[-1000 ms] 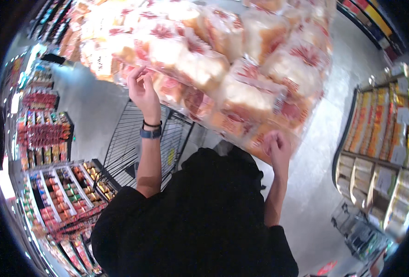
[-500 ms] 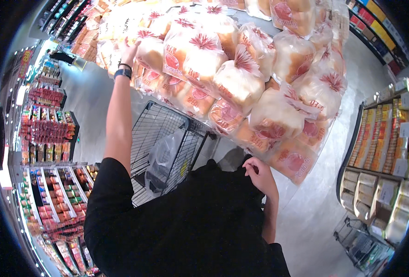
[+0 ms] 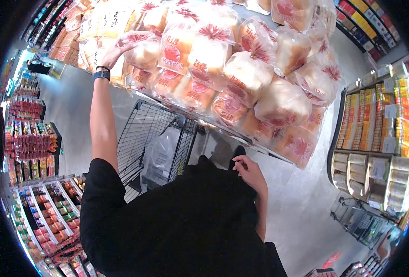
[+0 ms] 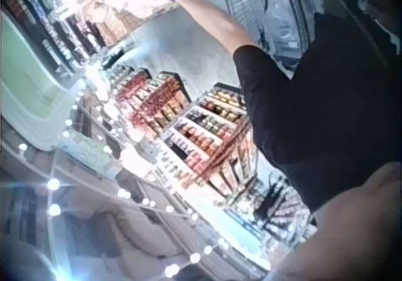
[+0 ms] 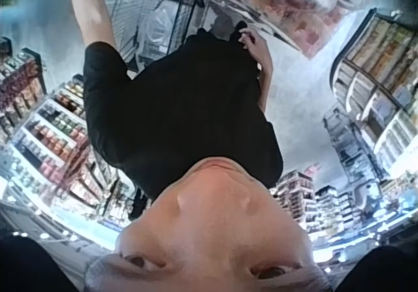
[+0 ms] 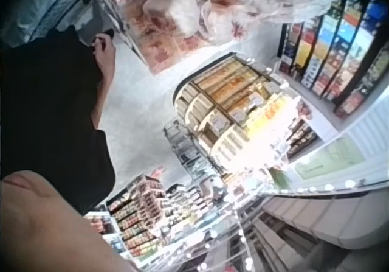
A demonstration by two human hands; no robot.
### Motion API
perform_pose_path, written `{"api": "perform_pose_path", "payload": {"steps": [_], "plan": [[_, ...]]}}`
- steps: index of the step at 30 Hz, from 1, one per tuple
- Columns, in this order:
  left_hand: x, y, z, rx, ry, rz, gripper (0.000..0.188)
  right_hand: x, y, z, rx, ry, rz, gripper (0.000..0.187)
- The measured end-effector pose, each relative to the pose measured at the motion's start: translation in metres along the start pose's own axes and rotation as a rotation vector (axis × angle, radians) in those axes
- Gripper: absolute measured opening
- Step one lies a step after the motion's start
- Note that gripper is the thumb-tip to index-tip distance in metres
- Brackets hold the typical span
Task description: Selecting and placing packages of bread into a shopping cart at a supermarket.
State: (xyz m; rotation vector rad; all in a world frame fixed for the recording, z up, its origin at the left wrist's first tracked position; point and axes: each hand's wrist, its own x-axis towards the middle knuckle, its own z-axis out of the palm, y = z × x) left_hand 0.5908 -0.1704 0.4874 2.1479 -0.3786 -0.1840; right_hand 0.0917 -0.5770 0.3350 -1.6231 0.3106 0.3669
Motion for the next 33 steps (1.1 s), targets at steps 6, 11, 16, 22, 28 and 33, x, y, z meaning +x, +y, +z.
{"api": "perform_pose_path", "payload": {"steps": [6,11,16,22,28,33], "plan": [[-0.035,-0.043,-0.019,0.104,0.115,0.112,0.03,0.031,0.016,0.004,-0.069,-0.216,-0.068,0.023],[-0.096,0.025,0.005,-0.111,0.24,0.277,0.026,0.05,0.009,-0.009,-0.167,-0.333,-0.031,0.025],[-0.183,0.058,-0.018,-0.215,0.727,0.233,0.027,0.075,0.011,-0.018,-0.051,-0.478,-0.041,0.023],[-0.321,0.107,0.0,-0.104,1.079,0.174,0.025,0.104,0.014,-0.018,-0.062,-0.558,0.029,0.02],[-0.449,0.106,0.031,-0.016,1.219,-0.086,0.026,0.13,0.003,0.036,-0.058,-0.704,-0.029,0.019],[-0.504,0.062,0.07,0.006,1.125,-0.339,0.033,0.14,-0.02,0.117,-0.118,-0.742,-0.159,0.017]]}}
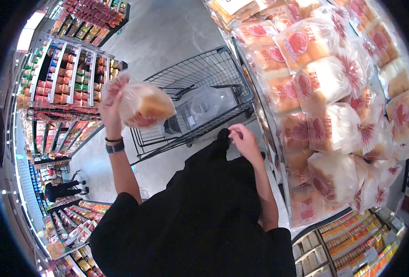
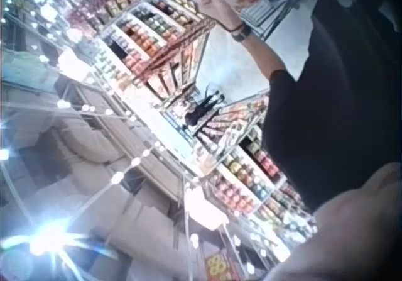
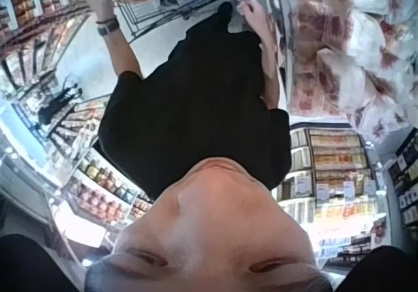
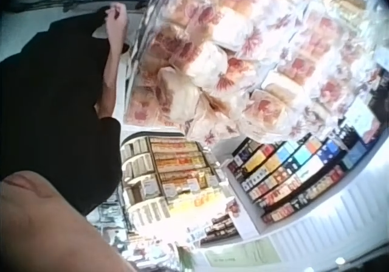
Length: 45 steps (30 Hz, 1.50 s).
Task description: Selecting and placing packages of bread into a shopping cart at a supermarket.
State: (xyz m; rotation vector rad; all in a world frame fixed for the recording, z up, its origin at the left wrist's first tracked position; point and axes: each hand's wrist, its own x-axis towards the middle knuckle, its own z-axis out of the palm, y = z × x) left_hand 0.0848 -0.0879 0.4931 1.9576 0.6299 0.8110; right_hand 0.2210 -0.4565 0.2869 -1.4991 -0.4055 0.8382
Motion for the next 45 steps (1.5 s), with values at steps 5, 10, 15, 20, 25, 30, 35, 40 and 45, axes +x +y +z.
{"api": "perform_pose_path", "payload": {"steps": [5,10,15,20,25,30,35,40,45], "plan": [[-0.026,-0.102,-0.005,-0.136,-0.068,-0.152,0.032,0.077,0.003,0.077,-0.306,0.034,-0.169,0.029],[-0.038,-0.192,-0.002,-0.052,-0.066,-0.228,0.026,0.141,0.012,0.156,-0.801,0.047,-0.242,0.047],[-0.033,-0.237,0.015,0.03,-0.203,-0.167,0.024,0.198,0.058,0.192,-1.218,-0.08,-0.051,0.037],[-0.042,-0.289,0.033,0.018,-0.268,-0.216,0.021,0.212,0.092,0.194,-0.942,0.147,0.101,0.023],[-0.055,-0.358,0.068,0.111,-0.28,-0.181,0.023,0.219,0.069,0.19,-0.757,0.217,0.186,0.026],[-0.06,-0.429,0.09,0.216,-0.3,-0.224,0.019,0.219,0.055,0.198,-0.681,0.217,0.228,0.026],[-0.041,-0.456,0.093,0.221,-0.192,-0.242,0.018,0.212,0.06,0.195,-0.732,0.348,0.128,0.024],[-0.04,-0.491,0.089,0.316,-0.262,-0.297,0.017,0.205,0.064,0.185,-0.746,0.339,0.144,0.021],[-0.042,-0.514,0.091,0.405,-0.247,-0.308,0.019,0.201,0.052,0.182,-0.743,0.355,0.11,0.018]]}}
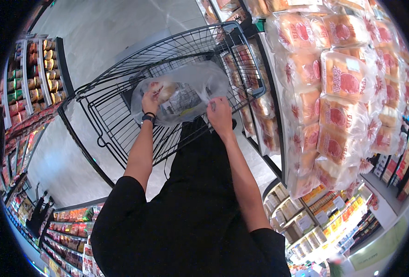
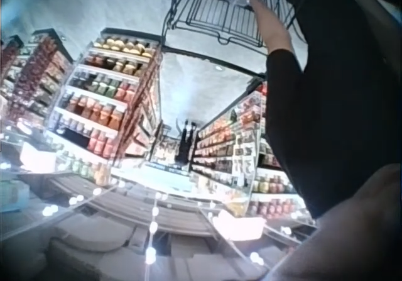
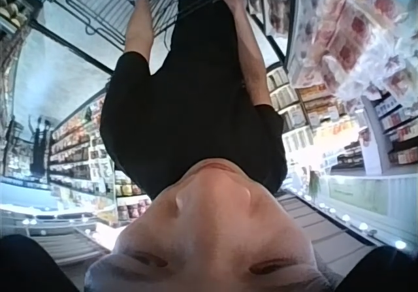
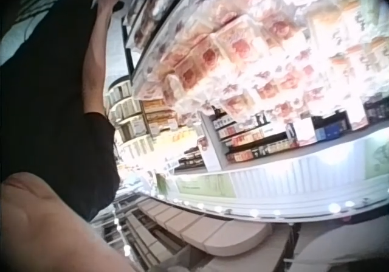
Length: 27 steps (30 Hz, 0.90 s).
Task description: Selecting and placing packages of bread into a shopping cart at a supermarket.
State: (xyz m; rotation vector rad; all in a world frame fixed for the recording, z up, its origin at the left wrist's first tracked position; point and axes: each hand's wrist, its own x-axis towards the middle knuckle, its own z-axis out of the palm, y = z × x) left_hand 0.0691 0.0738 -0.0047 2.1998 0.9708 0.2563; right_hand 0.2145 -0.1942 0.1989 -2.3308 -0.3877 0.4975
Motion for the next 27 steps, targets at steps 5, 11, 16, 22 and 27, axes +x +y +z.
{"api": "perform_pose_path", "payload": {"steps": [5,11,16,22,27], "plan": [[0.007,-0.001,0.0,0.147,-0.091,-0.022,0.03,0.0,-0.002,-0.006,0.053,0.016,0.015,0.015],[-0.005,-0.016,0.019,-0.053,0.083,-0.427,0.077,-0.011,-0.003,-0.008,0.03,-0.002,-0.002,0.031],[-0.034,-0.023,0.053,-0.201,0.139,-0.69,0.092,-0.024,0.002,-0.003,0.014,0.013,-0.113,0.038],[-0.062,-0.007,0.063,-0.788,0.105,-0.935,0.081,-0.048,0.018,-0.01,0.056,0.034,-0.207,0.038],[-0.091,0.02,0.03,-1.103,-0.097,-1.136,0.06,-0.077,0.043,-0.035,0.141,0.062,-0.193,0.036]]}}
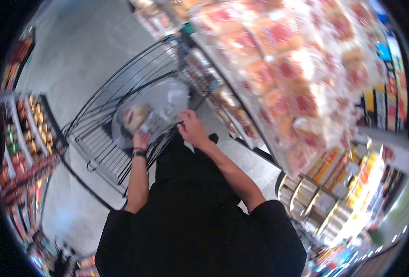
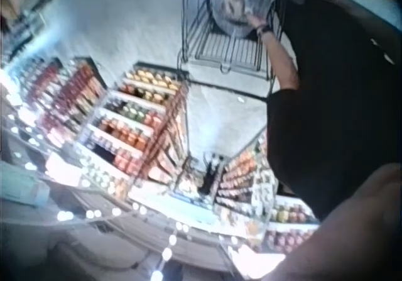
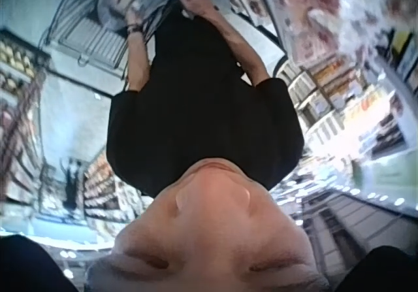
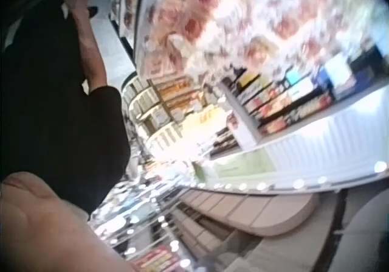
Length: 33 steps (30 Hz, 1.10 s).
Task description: Selecting and placing packages of bread into a shopping cart at a supermarket.
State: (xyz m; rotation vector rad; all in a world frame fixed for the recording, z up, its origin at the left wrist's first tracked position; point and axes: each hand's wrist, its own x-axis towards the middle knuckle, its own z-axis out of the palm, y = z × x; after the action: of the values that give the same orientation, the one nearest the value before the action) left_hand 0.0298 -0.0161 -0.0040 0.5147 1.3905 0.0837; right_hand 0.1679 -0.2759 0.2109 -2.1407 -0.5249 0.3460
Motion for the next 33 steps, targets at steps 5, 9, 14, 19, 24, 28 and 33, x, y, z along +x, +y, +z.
{"api": "perform_pose_path", "payload": {"steps": [5,9,14,19,24,28,33], "plan": [[-0.046,-0.002,0.034,0.039,-0.097,0.117,0.059,-0.04,0.027,-0.047,0.074,-0.023,0.034,0.028],[-0.088,-0.004,0.089,0.179,-0.142,0.42,0.044,-0.083,0.058,-0.088,0.172,0.053,0.134,0.026],[-0.156,-0.019,0.19,0.33,-0.192,0.827,0.038,-0.136,0.104,-0.13,0.137,0.127,0.217,0.022],[-0.289,-0.009,0.334,0.543,-0.776,1.442,0.033,-0.16,0.107,-0.172,0.184,0.23,0.245,0.022],[-0.41,0.011,0.521,0.659,-1.081,1.686,0.043,-0.18,0.114,-0.184,0.166,0.269,0.289,0.022],[-0.453,0.005,0.626,0.994,-1.041,1.676,0.07,-0.199,0.127,-0.175,0.202,0.284,0.286,0.021],[-0.419,0.008,0.701,1.408,-1.003,1.76,0.091,-0.211,0.128,-0.164,0.268,0.303,0.333,0.021]]}}
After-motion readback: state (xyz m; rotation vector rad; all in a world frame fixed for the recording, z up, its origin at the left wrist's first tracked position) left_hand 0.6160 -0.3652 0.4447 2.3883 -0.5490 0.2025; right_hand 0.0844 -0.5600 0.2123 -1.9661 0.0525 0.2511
